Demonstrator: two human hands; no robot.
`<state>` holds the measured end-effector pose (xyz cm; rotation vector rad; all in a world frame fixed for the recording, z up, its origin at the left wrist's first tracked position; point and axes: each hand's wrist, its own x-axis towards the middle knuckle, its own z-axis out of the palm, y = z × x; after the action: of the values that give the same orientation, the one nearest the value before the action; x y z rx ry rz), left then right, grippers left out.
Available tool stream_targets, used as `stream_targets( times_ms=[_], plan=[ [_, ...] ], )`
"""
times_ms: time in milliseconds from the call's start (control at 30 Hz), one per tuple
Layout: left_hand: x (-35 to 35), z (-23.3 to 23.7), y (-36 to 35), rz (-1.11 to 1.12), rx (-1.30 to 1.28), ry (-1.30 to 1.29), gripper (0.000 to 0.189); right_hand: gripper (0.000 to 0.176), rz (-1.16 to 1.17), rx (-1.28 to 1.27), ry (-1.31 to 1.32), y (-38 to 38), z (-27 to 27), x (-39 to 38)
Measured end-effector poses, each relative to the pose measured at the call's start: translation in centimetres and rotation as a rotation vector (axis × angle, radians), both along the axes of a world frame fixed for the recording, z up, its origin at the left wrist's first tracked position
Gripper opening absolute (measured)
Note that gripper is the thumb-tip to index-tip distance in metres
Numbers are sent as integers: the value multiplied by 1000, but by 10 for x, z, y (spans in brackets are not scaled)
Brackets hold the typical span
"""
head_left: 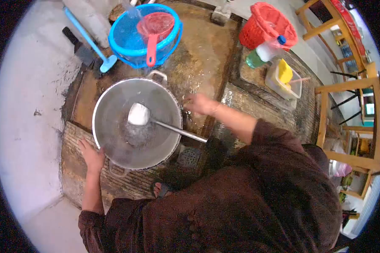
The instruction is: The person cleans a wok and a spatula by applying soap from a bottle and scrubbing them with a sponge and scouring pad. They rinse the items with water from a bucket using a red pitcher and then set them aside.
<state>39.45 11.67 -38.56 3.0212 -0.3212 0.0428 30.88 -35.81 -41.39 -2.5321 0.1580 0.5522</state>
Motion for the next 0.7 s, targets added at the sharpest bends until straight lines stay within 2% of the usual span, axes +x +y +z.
stream_targets(
  times_ms=[33, 67, 100, 167, 233, 300, 367, 433, 467, 567, 667, 700],
  plan=[
    [0, 21, -13, -40, 15, -27, 78, 46, 65, 18, -57, -25, 18, -7],
    [-1, 39, -25, -77, 32, -53, 75, 43, 48, 76, 77, -50, 48, -6],
    [4, 52, -37, -119, 25, 119, 71, 40, 33, 137, 209, -77, 85, -2],
    [20, 72, -65, -201, 17, 462, 64, 27, 82, -165, 103, -133, 148, -4],
    [30, 81, -95, -256, -20, 608, 59, 18, 145, -470, -73, -195, 203, -12],
    [31, 84, -124, -262, -90, 746, 57, 30, -73, -546, -185, -241, 251, -44],
    [30, 89, -149, -197, -190, 864, 57, 34, -115, -401, 12, -295, 249, -88],
    [21, 102, -166, -339, -196, 833, 57, 42, -705, 37, 199, -307, 234, -120],
    [15, 111, -174, -401, -196, 816, 57, 49, -823, 28, 89, -314, 213, -135],
    [-6, 165, -206, -342, -94, 944, 53, 56, -857, -5, 168, -341, 161, -141],
    [-7, 186, -247, -411, -28, 847, 54, 61, -890, 62, 112, -342, 142, -134],
    [-7, 186, -267, -491, -95, 739, 58, 60, -850, 32, 140, -340, 153, -131]
  ],
)
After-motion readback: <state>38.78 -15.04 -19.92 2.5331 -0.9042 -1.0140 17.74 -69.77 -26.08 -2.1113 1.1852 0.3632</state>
